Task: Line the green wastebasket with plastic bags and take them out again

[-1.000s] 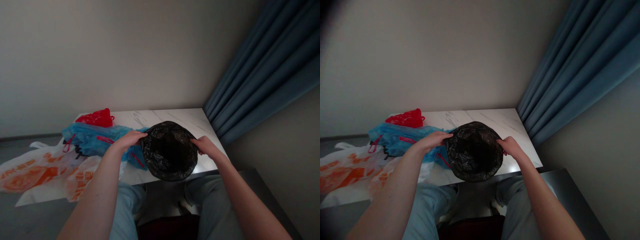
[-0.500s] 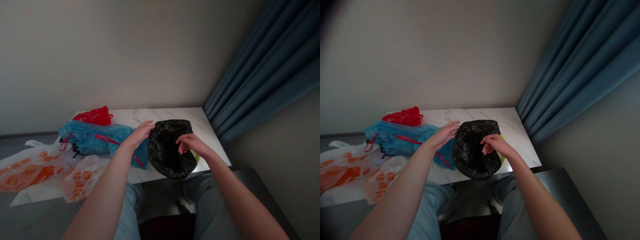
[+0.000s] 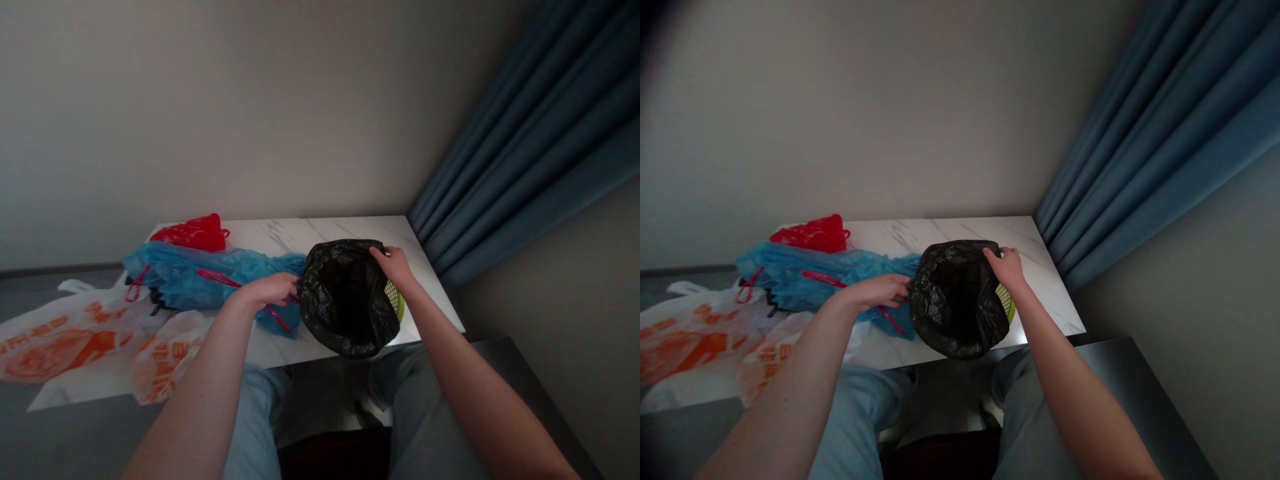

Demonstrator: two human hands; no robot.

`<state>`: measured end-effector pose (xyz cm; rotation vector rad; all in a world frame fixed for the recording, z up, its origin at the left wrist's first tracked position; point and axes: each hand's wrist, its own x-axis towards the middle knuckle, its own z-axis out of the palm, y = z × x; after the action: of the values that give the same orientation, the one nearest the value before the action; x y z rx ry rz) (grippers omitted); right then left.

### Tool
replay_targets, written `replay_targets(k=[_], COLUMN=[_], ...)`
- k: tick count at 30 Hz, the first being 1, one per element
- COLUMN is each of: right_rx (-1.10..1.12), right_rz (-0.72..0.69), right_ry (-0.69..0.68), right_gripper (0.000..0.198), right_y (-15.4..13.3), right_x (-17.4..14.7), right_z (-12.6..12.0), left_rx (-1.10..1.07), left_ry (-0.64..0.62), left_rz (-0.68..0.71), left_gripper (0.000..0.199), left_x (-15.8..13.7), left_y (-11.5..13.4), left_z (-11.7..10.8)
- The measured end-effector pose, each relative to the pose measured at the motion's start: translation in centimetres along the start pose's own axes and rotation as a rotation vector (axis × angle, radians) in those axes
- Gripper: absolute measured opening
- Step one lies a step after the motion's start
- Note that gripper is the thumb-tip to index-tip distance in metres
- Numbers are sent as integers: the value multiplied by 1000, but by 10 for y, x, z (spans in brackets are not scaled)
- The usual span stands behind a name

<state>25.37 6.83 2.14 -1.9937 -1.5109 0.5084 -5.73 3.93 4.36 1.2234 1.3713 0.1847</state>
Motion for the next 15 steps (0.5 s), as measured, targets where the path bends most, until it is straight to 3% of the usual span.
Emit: replay_targets(k=[4, 8, 12, 15], right_rx=[-31, 165, 367, 441], right_rz=[-11, -29, 99, 99], right_ry=[-13, 88, 159, 254], right_gripper=[34, 35, 40, 41], right_y=[-3, -4, -3, -3], right_x=[-2, -1, 3, 5], right_z=[6, 6, 6, 2], left_rx=[47, 3, -95, -271], left_ry=[-112, -159, -119, 17], left_rz=[41, 83, 110, 96], left_gripper=[35, 26, 14, 8], left_x=[-3, -2, 2, 8], left_y=[1, 5, 5, -1], left_z=[4, 8, 10, 9])
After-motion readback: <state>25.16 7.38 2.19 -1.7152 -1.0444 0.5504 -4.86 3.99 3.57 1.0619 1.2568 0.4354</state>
